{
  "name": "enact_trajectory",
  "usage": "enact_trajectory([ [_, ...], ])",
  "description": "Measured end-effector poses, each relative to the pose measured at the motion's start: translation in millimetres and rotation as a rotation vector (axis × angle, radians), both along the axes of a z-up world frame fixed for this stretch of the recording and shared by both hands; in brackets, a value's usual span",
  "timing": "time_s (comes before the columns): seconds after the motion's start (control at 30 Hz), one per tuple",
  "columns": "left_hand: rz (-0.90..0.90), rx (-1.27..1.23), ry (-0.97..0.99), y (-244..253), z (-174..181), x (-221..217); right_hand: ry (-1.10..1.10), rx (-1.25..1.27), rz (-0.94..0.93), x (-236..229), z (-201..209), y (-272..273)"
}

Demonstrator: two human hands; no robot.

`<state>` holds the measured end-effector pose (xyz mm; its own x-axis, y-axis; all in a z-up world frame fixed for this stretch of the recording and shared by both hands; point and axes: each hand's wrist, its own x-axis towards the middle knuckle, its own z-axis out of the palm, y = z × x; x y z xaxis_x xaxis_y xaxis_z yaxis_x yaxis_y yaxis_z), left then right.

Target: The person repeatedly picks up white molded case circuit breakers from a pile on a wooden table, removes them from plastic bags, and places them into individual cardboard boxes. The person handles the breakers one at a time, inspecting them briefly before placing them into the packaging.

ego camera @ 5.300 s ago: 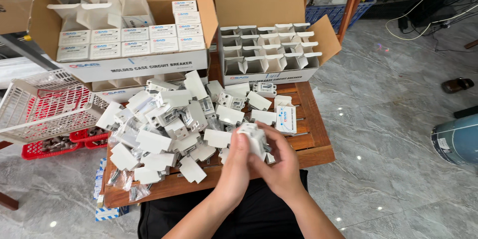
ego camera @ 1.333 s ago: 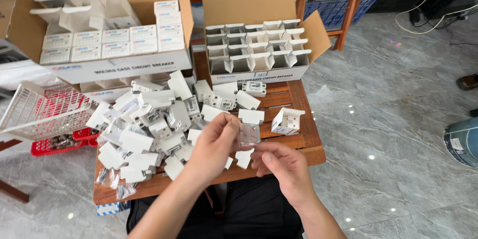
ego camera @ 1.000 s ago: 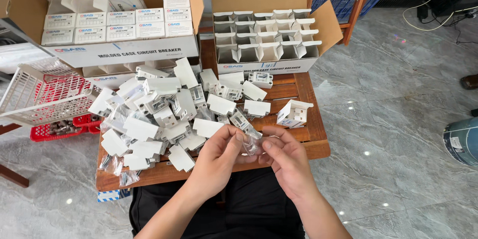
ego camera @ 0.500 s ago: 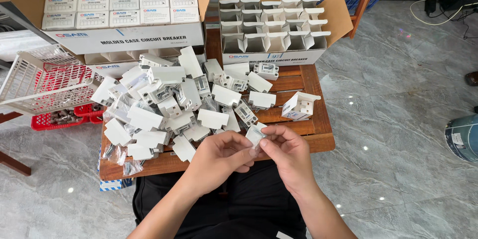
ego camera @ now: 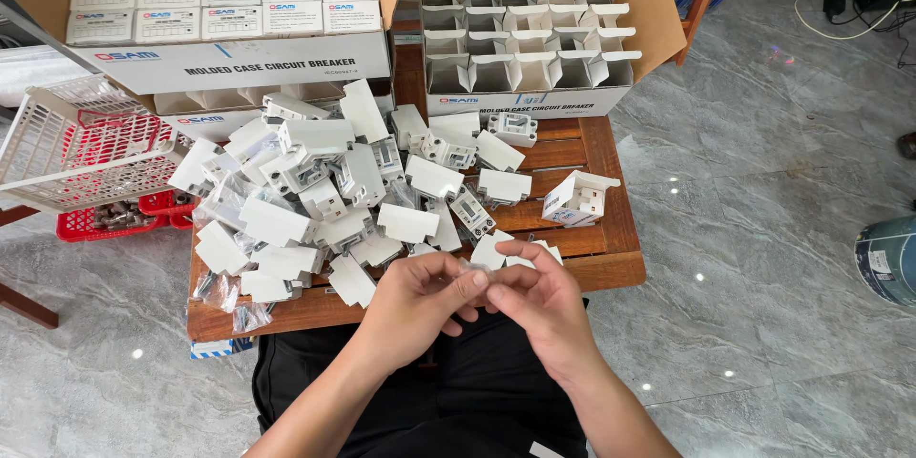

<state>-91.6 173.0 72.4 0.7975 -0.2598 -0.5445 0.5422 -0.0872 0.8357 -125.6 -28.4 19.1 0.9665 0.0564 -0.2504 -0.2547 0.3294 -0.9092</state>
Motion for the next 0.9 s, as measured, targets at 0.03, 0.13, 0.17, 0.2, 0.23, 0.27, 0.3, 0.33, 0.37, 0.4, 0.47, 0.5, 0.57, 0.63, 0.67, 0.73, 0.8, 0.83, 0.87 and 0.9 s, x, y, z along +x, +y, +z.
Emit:
enact_trajectory([
  [0.03,-0.002,-0.001,0.001,-0.4,-0.7,0.8,0.001,-0.001,-0.002,0.5,1.5,0.7],
  [0.13,-0.004,-0.026,-0.005,-0.5,-3.6,0.6,0.047,-0.072,-0.062,-0.3,-0.4,2.5],
  [0.17,0.013,-0.038,0.004,-0.9,-5.3,0.7,0.044,-0.089,-0.102,-0.8,-5.1,2.0],
  [0.2,0.030,-0.050,0.013,-1.8,-6.8,0.9,0.040,-0.108,-0.142,-1.0,-9.4,1.0],
  [0.23,0.031,-0.049,0.015,-2.9,-9.2,0.6,0.042,-0.108,-0.141,-2.0,-12.0,1.2],
  [0.27,0.055,-0.063,0.047,-4.1,-11.5,1.0,0.024,-0.107,-0.145,-2.5,-14.5,1.4],
  [0.3,0.078,-0.077,0.080,-5.3,-13.7,1.4,0.007,-0.107,-0.149,-3.0,-16.9,1.5],
  [0.33,0.078,-0.078,0.078,-6.0,-10.0,2.8,0.006,-0.107,-0.150,-1.7,-16.5,1.6],
  [0.37,0.072,-0.070,0.078,-6.7,-6.3,4.2,-0.019,-0.080,-0.153,-0.4,-16.2,1.7],
  [0.4,0.067,-0.060,0.080,-6.9,-2.9,4.1,-0.039,-0.052,-0.155,-0.6,-16.2,2.3],
  [0.47,0.084,-0.036,0.095,-10.1,-0.7,3.8,-0.034,-0.059,-0.159,-2.4,-19.4,3.0],
  [0.5,0.099,-0.012,0.108,-12.1,0.5,4.0,-0.030,-0.066,-0.164,-3.1,-20.7,2.9],
  [0.57,0.110,-0.036,0.086,-13.3,-9.6,1.2,-0.037,-0.048,-0.188,-4.7,-22.7,3.9],
  [0.63,0.121,-0.061,0.061,-16.5,-17.8,1.6,-0.048,-0.030,-0.213,-3.6,-24.9,3.7],
  [0.67,0.146,-0.101,0.075,-18.2,-21.4,0.9,-0.049,-0.018,-0.236,-4.2,-26.6,3.9],
  [0.73,0.171,-0.141,0.088,-20.7,-21.2,0.8,-0.051,-0.006,-0.259,-5.2,-29.8,3.9],
  [0.8,0.164,-0.093,0.142,-22.9,-13.1,1.5,-0.093,-0.021,-0.261,-6.7,-32.2,2.9],
  [0.83,0.163,-0.094,0.143,-23.9,-11.1,0.2,-0.092,-0.022,-0.262,-7.9,-31.2,3.0],
  [0.87,0.155,-0.073,0.134,-24.8,-9.1,-0.1,-0.078,-0.020,-0.273,-7.9,-30.4,3.0],
  [0.9,0.146,-0.052,0.126,-25.7,-7.0,-0.4,-0.063,-0.017,-0.284,-8.0,-29.5,3.1],
])
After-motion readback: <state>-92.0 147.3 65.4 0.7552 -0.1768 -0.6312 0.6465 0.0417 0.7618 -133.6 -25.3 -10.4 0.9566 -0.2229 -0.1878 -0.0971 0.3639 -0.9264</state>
